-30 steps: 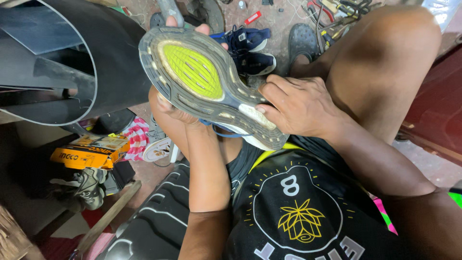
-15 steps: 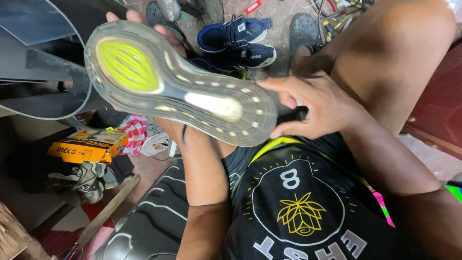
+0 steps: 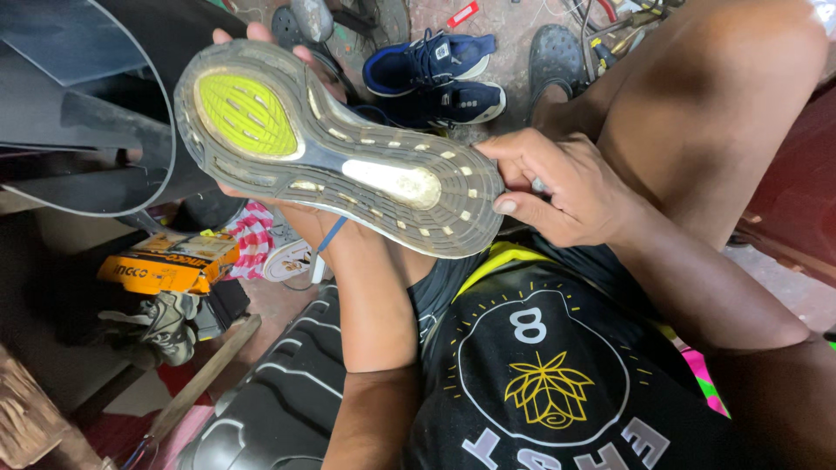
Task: The person holds a blue sneaker and uses a small metal tool to scrape and clean the sole. They then apply a substance from a small tube to the sole and continue to work on the shoe's surface.
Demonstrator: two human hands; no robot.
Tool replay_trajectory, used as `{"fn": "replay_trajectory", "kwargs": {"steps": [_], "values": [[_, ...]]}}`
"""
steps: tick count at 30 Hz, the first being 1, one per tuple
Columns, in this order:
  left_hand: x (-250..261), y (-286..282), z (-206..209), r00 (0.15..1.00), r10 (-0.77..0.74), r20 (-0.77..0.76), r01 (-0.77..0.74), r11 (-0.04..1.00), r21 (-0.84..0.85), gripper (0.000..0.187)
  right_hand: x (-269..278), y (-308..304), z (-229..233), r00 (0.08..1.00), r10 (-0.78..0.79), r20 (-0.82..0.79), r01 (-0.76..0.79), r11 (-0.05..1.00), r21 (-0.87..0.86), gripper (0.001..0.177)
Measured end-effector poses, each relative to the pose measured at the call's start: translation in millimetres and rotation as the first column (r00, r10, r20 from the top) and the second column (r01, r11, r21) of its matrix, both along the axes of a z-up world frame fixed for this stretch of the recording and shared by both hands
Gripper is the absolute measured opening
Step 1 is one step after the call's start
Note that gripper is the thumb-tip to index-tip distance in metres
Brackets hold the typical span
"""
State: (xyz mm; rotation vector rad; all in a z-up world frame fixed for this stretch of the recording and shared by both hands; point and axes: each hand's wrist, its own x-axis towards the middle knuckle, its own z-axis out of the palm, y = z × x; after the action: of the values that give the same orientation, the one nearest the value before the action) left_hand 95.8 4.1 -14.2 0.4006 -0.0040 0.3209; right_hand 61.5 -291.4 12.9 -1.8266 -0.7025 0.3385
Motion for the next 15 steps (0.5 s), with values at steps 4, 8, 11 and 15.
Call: {"fn": "replay_trajectory", "kwargs": {"steps": [4,8,11,15], "values": [[-5,-6,5,0.996,0.014,0.085,-0.012,1.0,-0.026,0.085,-7,-2,-30,0.891,0.073,-0.448,0.025,0.978,0.209,0.059],[-7,10,-3,0.938,-0.258,0.232,0.272,0.962,-0.032,0.065,-19,8,-60,0.414,0.347,-0.842,0.2,0.867,0.456,0.078],[6,12,-13,0.927,-0.266,0.266,0.301,0.948,-0.101,0.063,-20,23,-61,0.219,0.379,-0.899,0.286,0.856,0.43,0.089],[11,15,-12,0.838,-0.382,0.39,0.456,0.882,-0.116,0.081,-20,28,-60,0.183,0.501,-0.846,0.127,0.841,0.526,0.088]]}}
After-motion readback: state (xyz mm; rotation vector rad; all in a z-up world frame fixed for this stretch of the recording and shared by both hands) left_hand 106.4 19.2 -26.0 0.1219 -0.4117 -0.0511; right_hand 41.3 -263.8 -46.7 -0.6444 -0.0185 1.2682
